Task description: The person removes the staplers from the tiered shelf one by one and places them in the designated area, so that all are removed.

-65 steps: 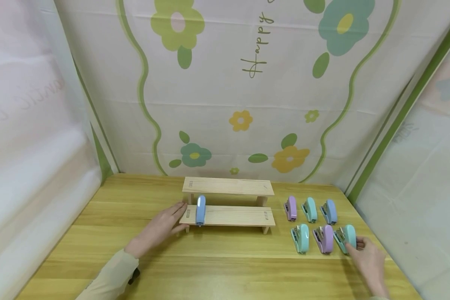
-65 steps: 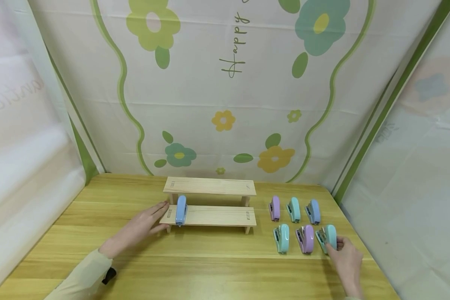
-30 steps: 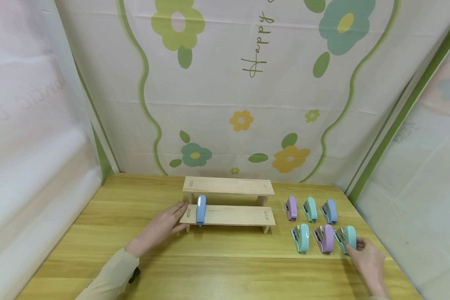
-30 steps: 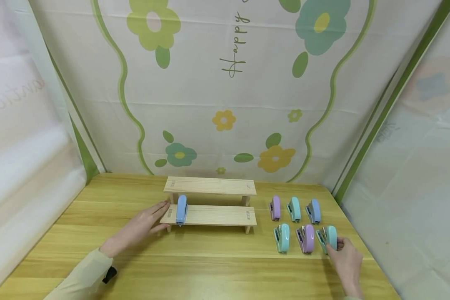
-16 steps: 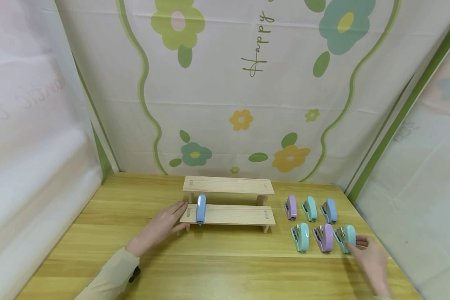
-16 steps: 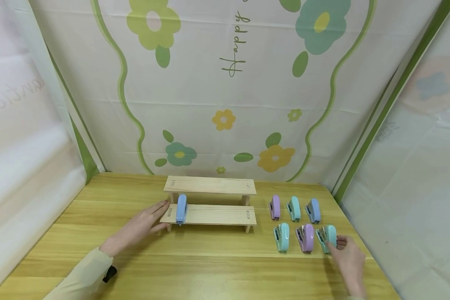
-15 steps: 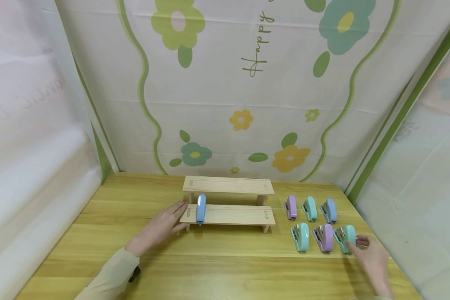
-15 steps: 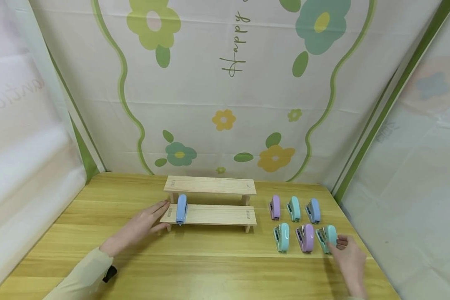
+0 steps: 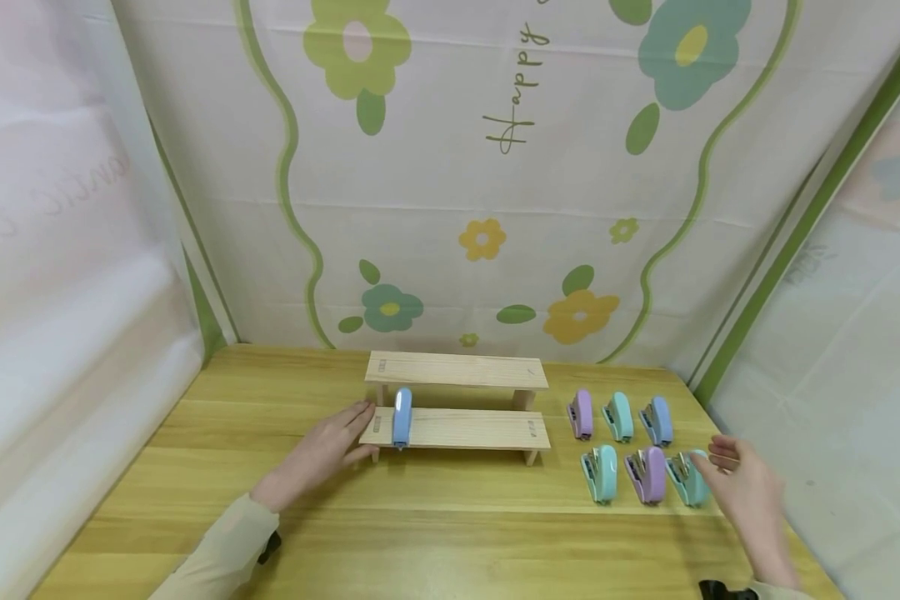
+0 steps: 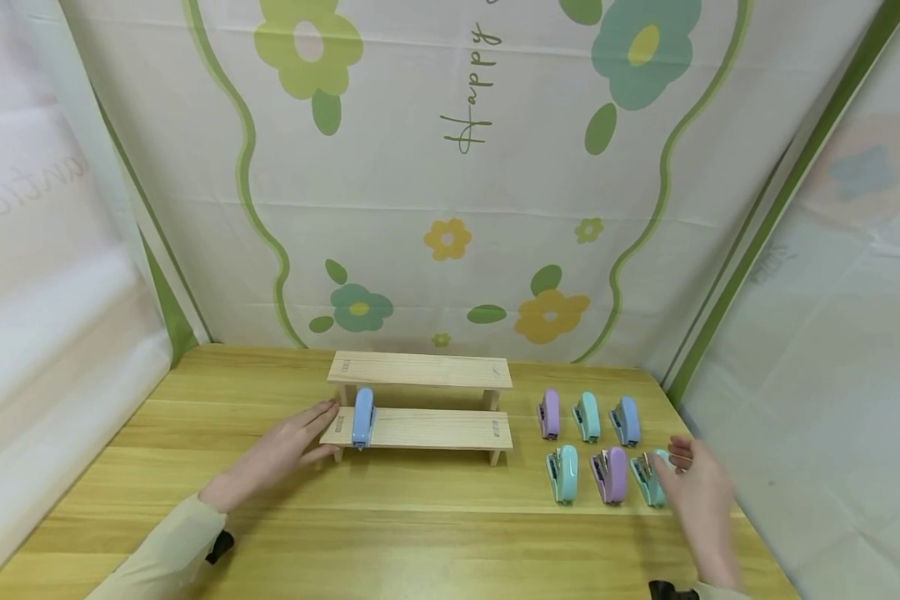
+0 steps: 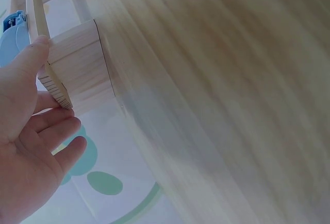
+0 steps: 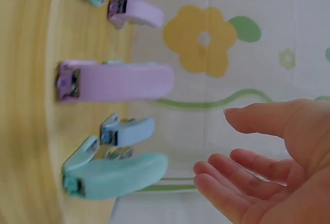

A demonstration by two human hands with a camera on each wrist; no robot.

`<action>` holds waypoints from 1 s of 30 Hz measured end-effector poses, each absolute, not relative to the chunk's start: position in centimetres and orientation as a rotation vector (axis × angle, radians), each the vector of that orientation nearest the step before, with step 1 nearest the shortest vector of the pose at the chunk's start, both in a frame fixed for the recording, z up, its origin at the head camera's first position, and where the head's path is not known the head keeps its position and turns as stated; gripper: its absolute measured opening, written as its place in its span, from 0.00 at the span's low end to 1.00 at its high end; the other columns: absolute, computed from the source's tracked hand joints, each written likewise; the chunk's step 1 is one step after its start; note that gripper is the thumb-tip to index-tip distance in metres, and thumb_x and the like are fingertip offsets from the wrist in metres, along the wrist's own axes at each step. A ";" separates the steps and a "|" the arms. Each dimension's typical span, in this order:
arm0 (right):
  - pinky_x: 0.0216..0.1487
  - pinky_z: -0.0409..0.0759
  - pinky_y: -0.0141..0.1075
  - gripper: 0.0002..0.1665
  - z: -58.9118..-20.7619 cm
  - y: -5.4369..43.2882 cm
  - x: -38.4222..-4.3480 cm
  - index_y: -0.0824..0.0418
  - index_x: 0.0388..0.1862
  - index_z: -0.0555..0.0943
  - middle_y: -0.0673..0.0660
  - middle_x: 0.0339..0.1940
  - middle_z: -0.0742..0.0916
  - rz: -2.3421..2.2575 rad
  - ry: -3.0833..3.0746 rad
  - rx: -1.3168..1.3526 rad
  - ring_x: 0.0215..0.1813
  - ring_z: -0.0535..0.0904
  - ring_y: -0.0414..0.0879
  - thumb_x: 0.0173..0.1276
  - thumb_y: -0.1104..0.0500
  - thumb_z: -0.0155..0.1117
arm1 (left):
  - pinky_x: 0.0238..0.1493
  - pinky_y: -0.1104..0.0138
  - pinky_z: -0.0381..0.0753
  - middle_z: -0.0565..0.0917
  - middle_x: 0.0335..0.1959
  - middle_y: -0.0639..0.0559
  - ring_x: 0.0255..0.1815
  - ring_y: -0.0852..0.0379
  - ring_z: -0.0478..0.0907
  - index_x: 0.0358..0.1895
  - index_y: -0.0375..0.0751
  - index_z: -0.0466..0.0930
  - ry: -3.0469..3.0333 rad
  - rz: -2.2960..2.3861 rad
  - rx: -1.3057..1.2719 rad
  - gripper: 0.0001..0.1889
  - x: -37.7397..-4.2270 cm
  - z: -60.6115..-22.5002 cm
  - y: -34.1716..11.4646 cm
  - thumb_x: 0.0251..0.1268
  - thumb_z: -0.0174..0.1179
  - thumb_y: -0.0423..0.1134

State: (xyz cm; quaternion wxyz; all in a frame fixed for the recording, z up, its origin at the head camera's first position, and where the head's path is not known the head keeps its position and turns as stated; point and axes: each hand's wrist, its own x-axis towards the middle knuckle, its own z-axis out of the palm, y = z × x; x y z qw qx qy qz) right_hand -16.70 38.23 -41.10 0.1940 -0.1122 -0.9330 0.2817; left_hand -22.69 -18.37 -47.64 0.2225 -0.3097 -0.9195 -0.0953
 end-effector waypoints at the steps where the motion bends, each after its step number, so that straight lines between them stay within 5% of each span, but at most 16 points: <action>1: 0.29 0.68 0.07 0.29 -40.8 37.7 -16.8 0.76 0.57 0.74 0.78 0.53 0.83 0.797 -2.617 -0.300 0.32 0.68 0.16 0.66 0.56 0.69 | 0.58 0.53 0.85 0.78 0.62 0.29 0.61 0.38 0.80 0.63 0.24 0.73 -2.539 -0.264 -0.855 0.36 -22.7 -47.6 -18.4 0.60 0.69 0.49; 4: 0.29 0.68 0.07 0.28 -40.1 36.2 -17.0 0.77 0.57 0.73 0.79 0.52 0.82 0.823 -2.609 -0.224 0.38 0.85 0.40 0.67 0.58 0.68 | 0.59 0.53 0.85 0.78 0.62 0.29 0.61 0.38 0.80 0.63 0.24 0.73 -2.535 -0.262 -0.856 0.36 -22.7 -47.6 -18.4 0.59 0.70 0.49; 6: 0.30 0.69 0.07 0.27 -39.9 35.0 -17.2 0.77 0.57 0.73 0.79 0.52 0.83 0.835 -2.602 -0.184 0.44 0.86 0.60 0.67 0.59 0.68 | 0.58 0.53 0.85 0.78 0.62 0.29 0.60 0.38 0.80 0.63 0.24 0.73 -2.530 -0.263 -0.858 0.36 -22.7 -47.6 -18.4 0.59 0.70 0.49; 8: 0.31 0.71 0.07 0.27 -39.7 33.9 -17.4 0.77 0.56 0.74 0.78 0.51 0.83 0.827 -2.590 -0.142 0.49 0.83 0.69 0.66 0.61 0.69 | 0.58 0.53 0.86 0.78 0.62 0.29 0.60 0.37 0.80 0.63 0.23 0.74 -2.525 -0.264 -0.859 0.36 -22.7 -47.6 -18.4 0.58 0.70 0.48; 11: 0.32 0.78 0.12 0.25 -39.6 32.1 -17.8 0.74 0.54 0.77 0.74 0.49 0.86 0.785 -2.570 -0.105 0.48 0.85 0.67 0.64 0.60 0.71 | 0.58 0.53 0.85 0.78 0.62 0.29 0.61 0.37 0.80 0.63 0.24 0.73 -2.532 -0.267 -0.859 0.36 -22.6 -47.5 -18.4 0.59 0.70 0.49; 15: 0.40 0.90 0.34 0.24 -39.8 29.7 -18.4 0.72 0.55 0.77 0.73 0.49 0.87 0.820 -2.562 -0.037 0.48 0.86 0.65 0.65 0.60 0.70 | 0.60 0.52 0.84 0.77 0.63 0.30 0.62 0.38 0.79 0.64 0.24 0.73 -2.550 -0.264 -0.854 0.37 -22.6 -47.5 -18.4 0.60 0.69 0.49; 18: 0.47 0.89 0.48 0.24 -40.2 28.0 -19.1 0.73 0.56 0.76 0.73 0.51 0.86 0.899 -2.565 0.009 0.49 0.85 0.65 0.65 0.61 0.69 | 0.60 0.53 0.84 0.77 0.63 0.30 0.62 0.38 0.79 0.64 0.24 0.73 -2.548 -0.266 -0.855 0.36 -22.5 -47.5 -18.4 0.60 0.69 0.49; 30: 0.52 0.89 0.47 0.23 -41.5 21.6 -20.7 0.70 0.56 0.78 0.69 0.51 0.87 1.073 -2.612 0.098 0.51 0.86 0.61 0.64 0.63 0.70 | 0.59 0.53 0.85 0.77 0.63 0.29 0.61 0.37 0.79 0.64 0.23 0.72 -2.554 -0.311 -0.855 0.36 -22.7 -47.6 -18.3 0.60 0.69 0.48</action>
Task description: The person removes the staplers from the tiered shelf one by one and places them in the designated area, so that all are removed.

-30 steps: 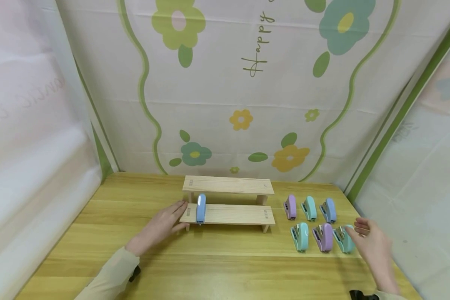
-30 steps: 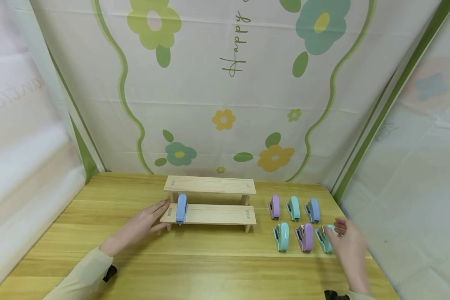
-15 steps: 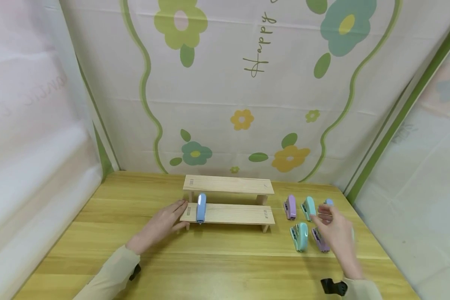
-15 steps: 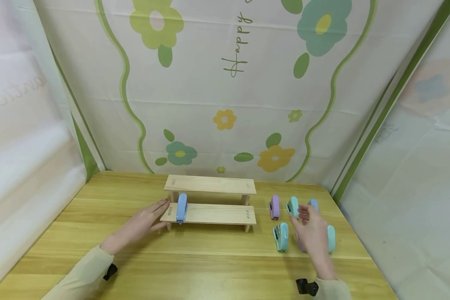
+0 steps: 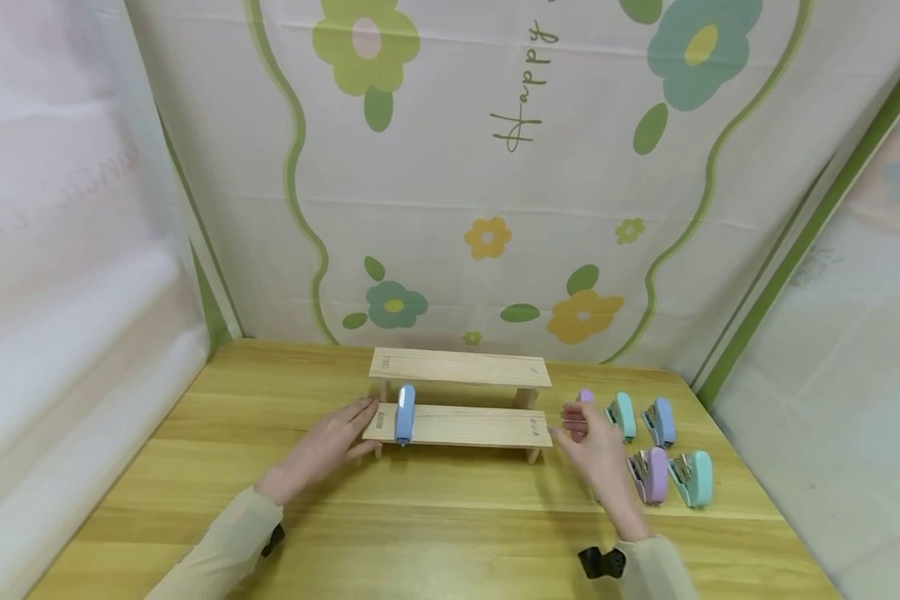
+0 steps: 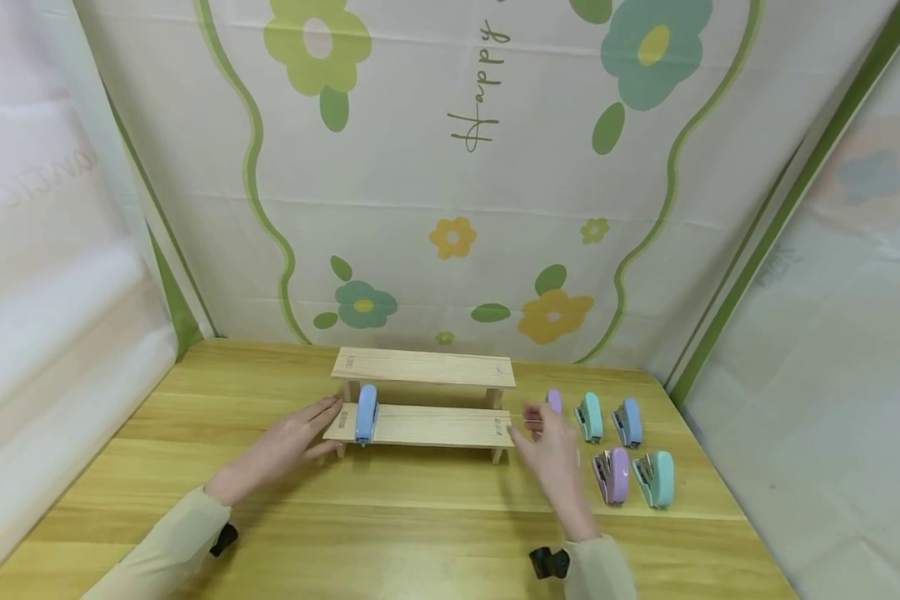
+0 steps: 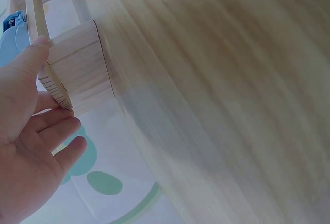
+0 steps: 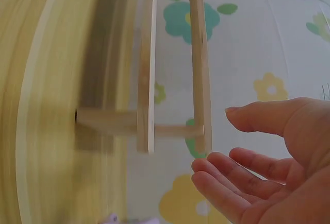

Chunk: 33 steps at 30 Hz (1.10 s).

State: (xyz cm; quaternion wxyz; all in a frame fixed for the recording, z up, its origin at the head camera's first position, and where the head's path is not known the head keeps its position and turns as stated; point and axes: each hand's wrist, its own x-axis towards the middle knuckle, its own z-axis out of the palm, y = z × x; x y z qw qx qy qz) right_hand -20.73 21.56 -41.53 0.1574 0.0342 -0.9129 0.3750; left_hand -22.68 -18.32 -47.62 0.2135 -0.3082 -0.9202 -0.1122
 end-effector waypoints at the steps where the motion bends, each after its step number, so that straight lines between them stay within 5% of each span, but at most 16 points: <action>1: 0.53 0.89 0.48 0.23 -41.6 21.0 -20.8 0.70 0.55 0.78 0.68 0.51 0.87 1.093 -2.611 0.106 0.51 0.86 0.61 0.64 0.63 0.70 | 0.59 0.53 0.85 0.77 0.63 0.29 0.61 0.37 0.79 0.64 0.23 0.72 -2.559 -0.316 -0.852 0.36 -22.7 -47.6 -18.3 0.60 0.69 0.48; 33: 0.47 0.91 0.38 0.20 -43.3 6.7 -21.3 0.69 0.51 0.79 0.68 0.46 0.86 1.390 -2.579 0.561 0.45 0.86 0.56 0.61 0.63 0.72 | 0.56 0.55 0.87 0.79 0.61 0.30 0.59 0.38 0.81 0.63 0.23 0.73 -2.516 -0.270 -0.868 0.36 -22.8 -47.6 -18.3 0.59 0.70 0.48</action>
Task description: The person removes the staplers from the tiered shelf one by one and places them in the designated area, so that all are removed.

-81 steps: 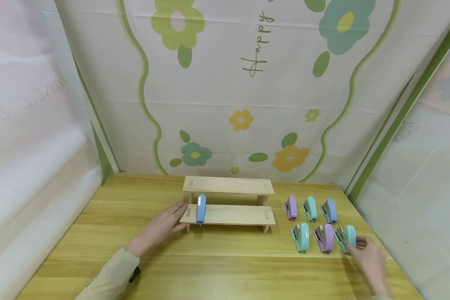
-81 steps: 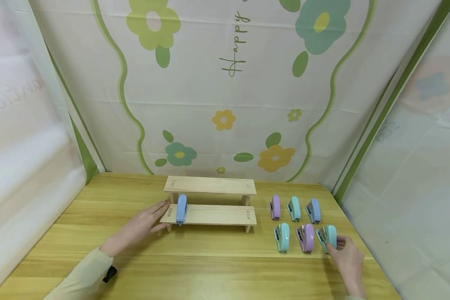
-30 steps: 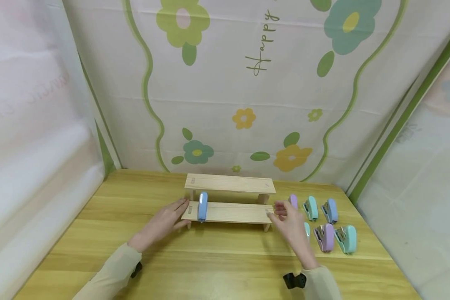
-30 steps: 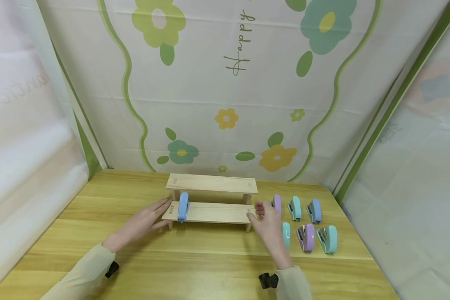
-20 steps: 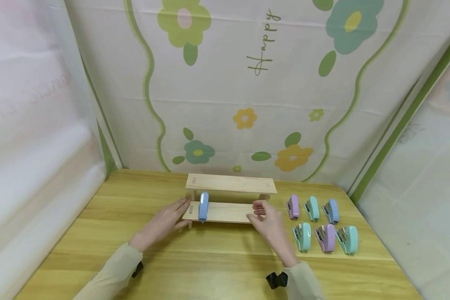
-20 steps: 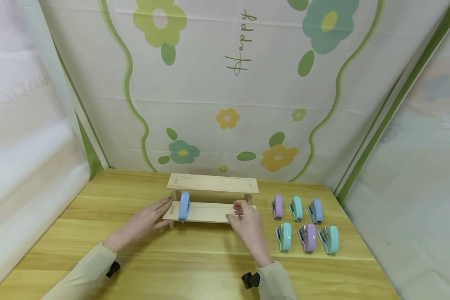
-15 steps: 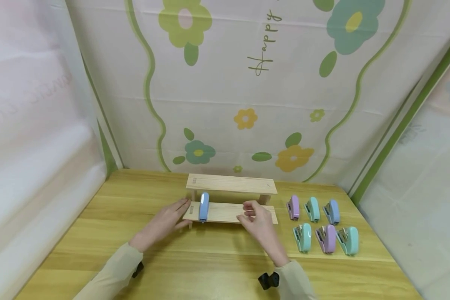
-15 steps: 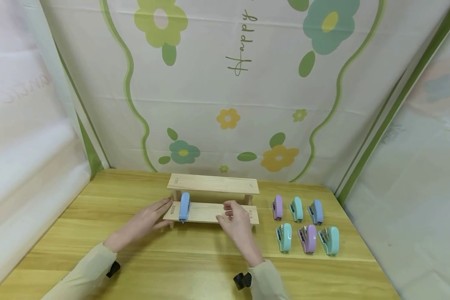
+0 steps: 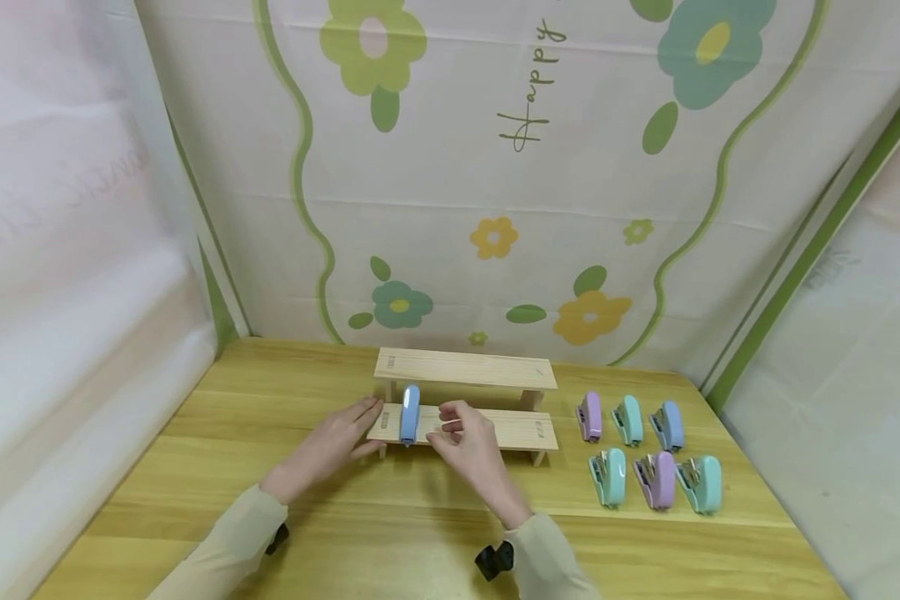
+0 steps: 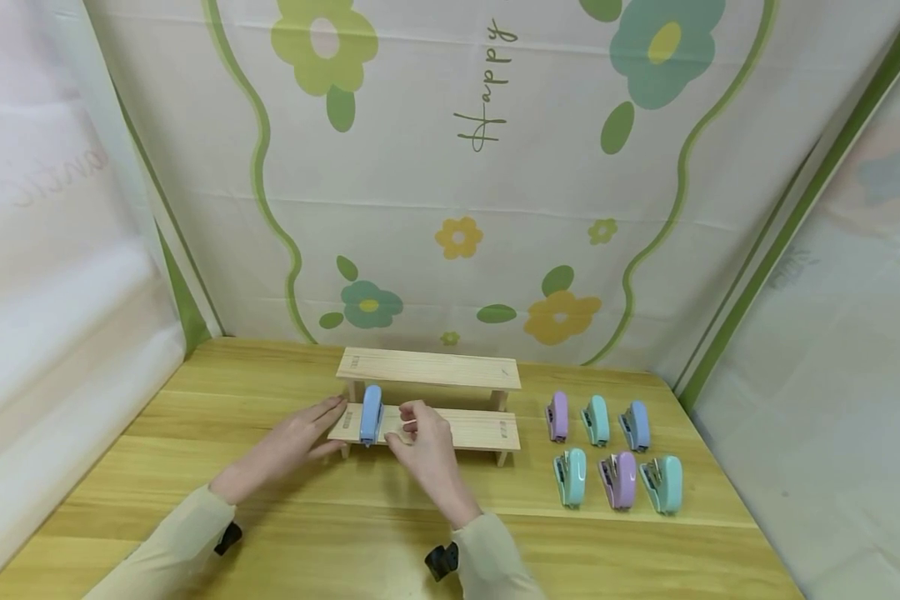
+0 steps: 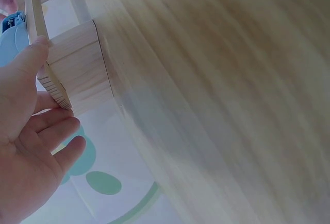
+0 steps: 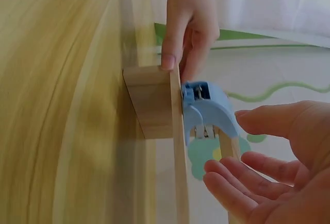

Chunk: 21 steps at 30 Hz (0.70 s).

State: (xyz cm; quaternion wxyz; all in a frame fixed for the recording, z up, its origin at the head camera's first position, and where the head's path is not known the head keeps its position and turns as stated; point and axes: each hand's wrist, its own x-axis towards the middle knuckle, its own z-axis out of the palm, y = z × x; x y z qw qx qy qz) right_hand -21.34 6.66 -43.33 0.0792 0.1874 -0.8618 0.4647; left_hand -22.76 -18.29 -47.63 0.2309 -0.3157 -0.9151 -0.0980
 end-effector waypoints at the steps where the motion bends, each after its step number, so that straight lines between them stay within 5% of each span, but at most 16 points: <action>1: 0.46 0.91 0.38 0.21 -43.4 6.4 -21.4 0.70 0.51 0.79 0.68 0.46 0.86 1.396 -2.576 0.566 0.45 0.86 0.56 0.61 0.63 0.72 | 0.56 0.55 0.87 0.79 0.61 0.29 0.59 0.38 0.81 0.63 0.23 0.73 -2.517 -0.274 -0.865 0.36 -22.8 -47.6 -18.3 0.59 0.70 0.48; 14: 0.45 0.90 0.48 0.28 -44.3 3.6 -21.7 0.71 0.53 0.76 0.67 0.46 0.85 1.437 -2.567 0.567 0.46 0.85 0.59 0.60 0.59 0.76 | 0.55 0.53 0.87 0.79 0.61 0.30 0.58 0.37 0.81 0.63 0.24 0.74 -2.521 -0.317 -0.856 0.35 -22.7 -47.7 -18.1 0.58 0.71 0.46; 21: 0.37 0.87 0.31 0.28 -44.5 2.9 -22.2 0.69 0.51 0.77 0.63 0.42 0.86 1.307 -2.594 0.549 0.41 0.85 0.53 0.57 0.57 0.78 | 0.56 0.53 0.87 0.78 0.62 0.30 0.59 0.37 0.81 0.64 0.24 0.73 -2.560 -0.304 -0.837 0.36 -22.8 -47.6 -18.1 0.59 0.70 0.47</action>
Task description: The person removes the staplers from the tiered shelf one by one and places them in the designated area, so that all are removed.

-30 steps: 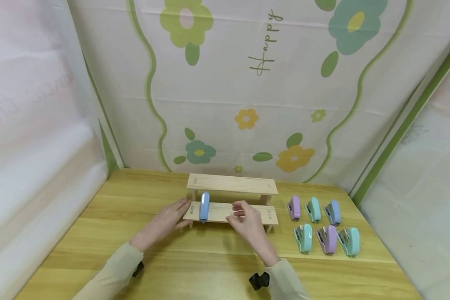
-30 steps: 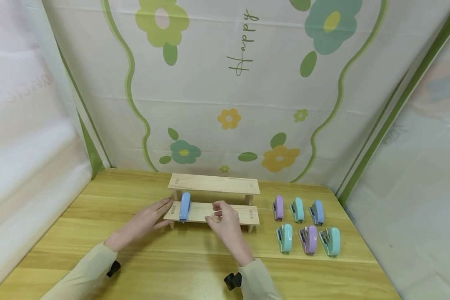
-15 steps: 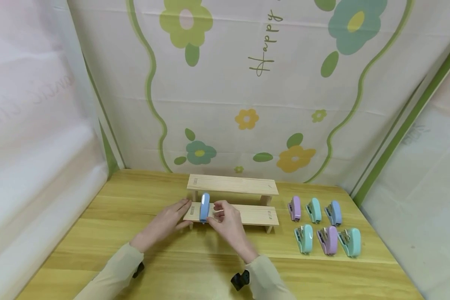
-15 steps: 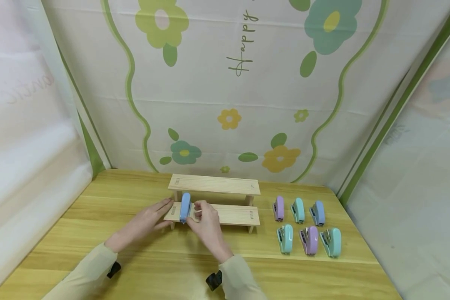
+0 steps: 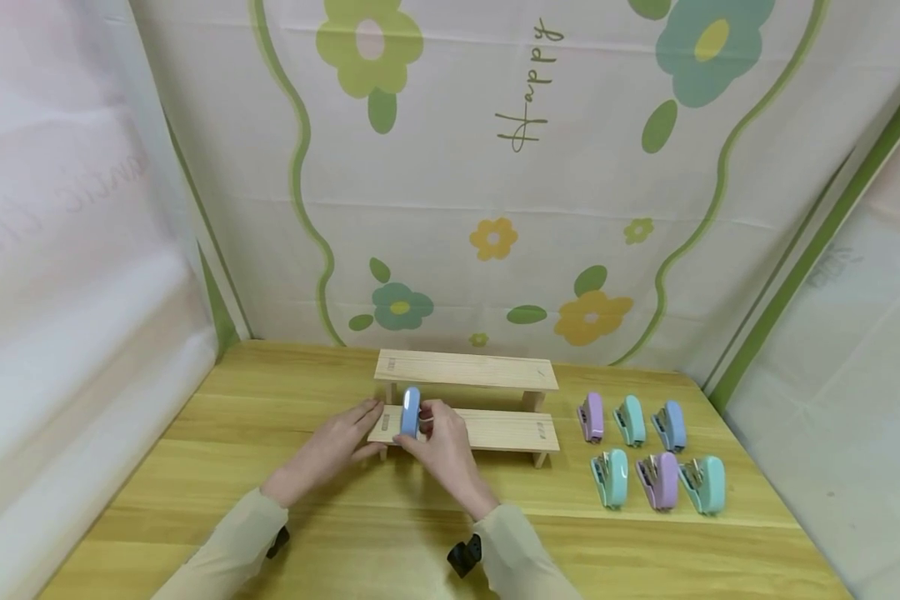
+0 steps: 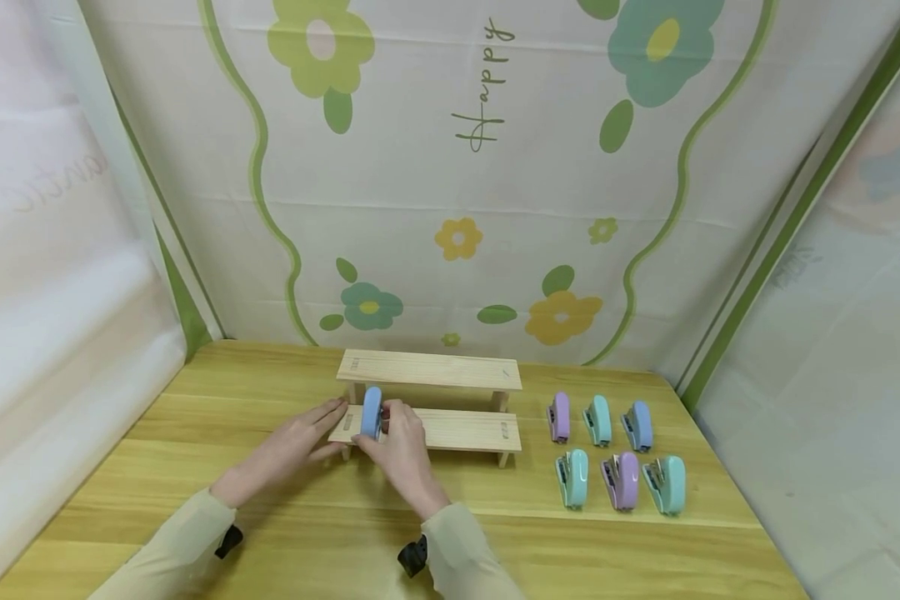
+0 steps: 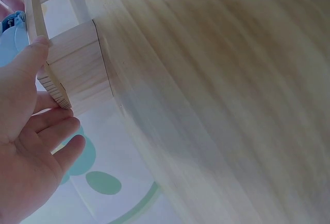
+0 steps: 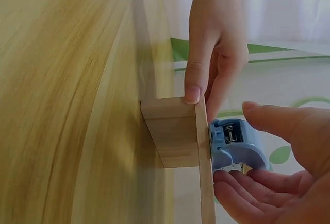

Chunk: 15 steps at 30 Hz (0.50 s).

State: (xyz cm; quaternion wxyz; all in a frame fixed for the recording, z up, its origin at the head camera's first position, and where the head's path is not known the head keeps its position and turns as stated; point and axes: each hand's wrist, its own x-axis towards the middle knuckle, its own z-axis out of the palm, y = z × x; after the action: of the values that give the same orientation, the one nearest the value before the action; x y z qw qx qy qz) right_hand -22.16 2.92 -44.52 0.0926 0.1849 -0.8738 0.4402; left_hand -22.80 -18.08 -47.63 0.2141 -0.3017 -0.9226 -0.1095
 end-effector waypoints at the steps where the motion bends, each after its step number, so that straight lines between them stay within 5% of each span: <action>1: 0.36 0.85 0.28 0.27 -44.5 2.9 -22.2 0.69 0.51 0.77 0.62 0.42 0.86 1.287 -2.600 0.551 0.40 0.85 0.53 0.57 0.57 0.78 | 0.56 0.54 0.87 0.78 0.62 0.30 0.59 0.37 0.81 0.63 0.24 0.73 -2.557 -0.301 -0.838 0.36 -22.8 -47.6 -18.1 0.59 0.70 0.47; 15: 0.36 0.89 0.35 0.22 -43.9 3.0 -22.3 0.70 0.50 0.79 0.64 0.42 0.87 1.158 -2.620 0.561 0.42 0.86 0.52 0.59 0.62 0.74 | 0.56 0.54 0.87 0.79 0.60 0.29 0.58 0.38 0.82 0.62 0.23 0.74 -2.522 -0.298 -0.854 0.35 -22.7 -47.5 -18.1 0.58 0.71 0.47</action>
State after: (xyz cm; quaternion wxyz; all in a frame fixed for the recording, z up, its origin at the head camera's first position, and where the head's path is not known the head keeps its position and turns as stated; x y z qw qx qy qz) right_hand -22.30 3.04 -43.85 0.1113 0.1909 -0.8920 0.3944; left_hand -22.74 -18.06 -47.47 0.2289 -0.3102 -0.9163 -0.1084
